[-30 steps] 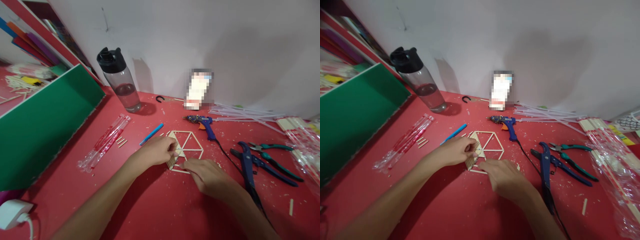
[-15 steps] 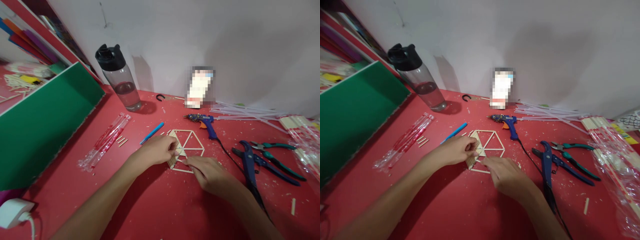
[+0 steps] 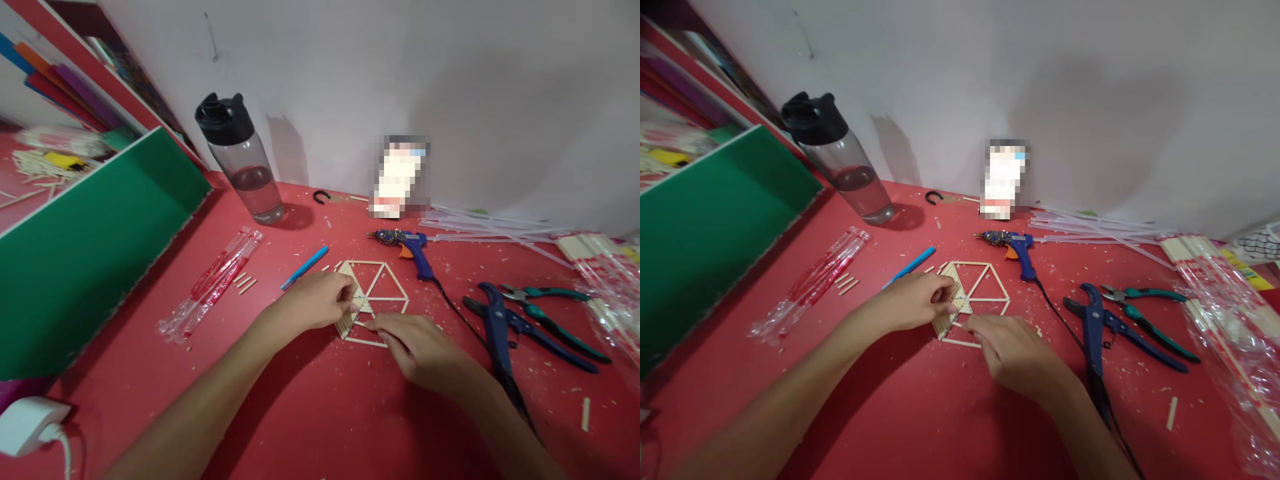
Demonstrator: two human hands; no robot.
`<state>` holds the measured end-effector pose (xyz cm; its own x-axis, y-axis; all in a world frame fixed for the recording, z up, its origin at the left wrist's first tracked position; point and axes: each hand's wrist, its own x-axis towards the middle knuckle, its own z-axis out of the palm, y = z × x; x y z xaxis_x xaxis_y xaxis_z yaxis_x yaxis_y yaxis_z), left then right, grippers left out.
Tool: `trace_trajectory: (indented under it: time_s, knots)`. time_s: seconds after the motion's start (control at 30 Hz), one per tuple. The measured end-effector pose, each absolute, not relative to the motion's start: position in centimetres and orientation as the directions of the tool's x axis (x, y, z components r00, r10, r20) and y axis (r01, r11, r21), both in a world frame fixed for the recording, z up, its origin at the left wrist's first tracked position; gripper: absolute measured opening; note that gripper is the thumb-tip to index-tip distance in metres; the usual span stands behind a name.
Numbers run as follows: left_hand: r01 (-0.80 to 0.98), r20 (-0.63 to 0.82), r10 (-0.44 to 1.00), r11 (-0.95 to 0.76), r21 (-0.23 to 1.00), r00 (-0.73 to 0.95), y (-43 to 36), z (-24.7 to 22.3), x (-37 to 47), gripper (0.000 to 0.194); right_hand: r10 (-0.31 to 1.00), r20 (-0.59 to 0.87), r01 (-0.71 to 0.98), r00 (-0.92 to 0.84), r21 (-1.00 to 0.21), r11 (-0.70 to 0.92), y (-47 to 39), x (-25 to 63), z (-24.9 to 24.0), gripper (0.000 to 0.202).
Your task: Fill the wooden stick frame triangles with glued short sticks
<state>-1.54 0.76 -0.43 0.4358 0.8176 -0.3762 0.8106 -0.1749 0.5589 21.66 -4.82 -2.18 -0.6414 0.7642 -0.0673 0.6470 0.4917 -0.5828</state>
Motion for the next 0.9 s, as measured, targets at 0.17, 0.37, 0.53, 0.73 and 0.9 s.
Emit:
trace_trajectory:
  time_s: [0.17,0.37,0.53,0.73,0.9]
  knots:
    - [0.808,-0.388,0.812,-0.164,0.566,0.437,0.76,-0.37,-1.52,0.017,0.759,-0.063,0.677,-0.648,-0.506,0.535,-5.31,21.5,-2.35,0.044]
    - [0.807,-0.373,0.814,-0.185,0.56,0.446,0.84,-0.68,-1.57,0.016,0.763,-0.116,0.675,-0.636,-0.562,0.478,-5.09,21.65,-1.85,0.04]
    - [0.808,-0.378,0.813,-0.18,0.56,0.443,0.81,-0.65,-1.57,0.016,0.773,-0.064,0.651,-0.631,-0.585,0.483,-4.92,21.69,-2.08,0.039]
    - [0.813,-0.37,0.818,-0.189,0.551,0.441,0.8,-0.59,-1.55,0.016,0.758,-0.102,0.695,-0.644,-0.491,0.525,-5.4,21.46,-2.1,0.044]
    - [0.808,-0.363,0.807,-0.22,0.546,0.465,0.91,-0.81,-1.6,0.018,0.744,-0.12,0.669,-0.657,-0.549,0.502,-4.98,21.57,-1.43,0.039]
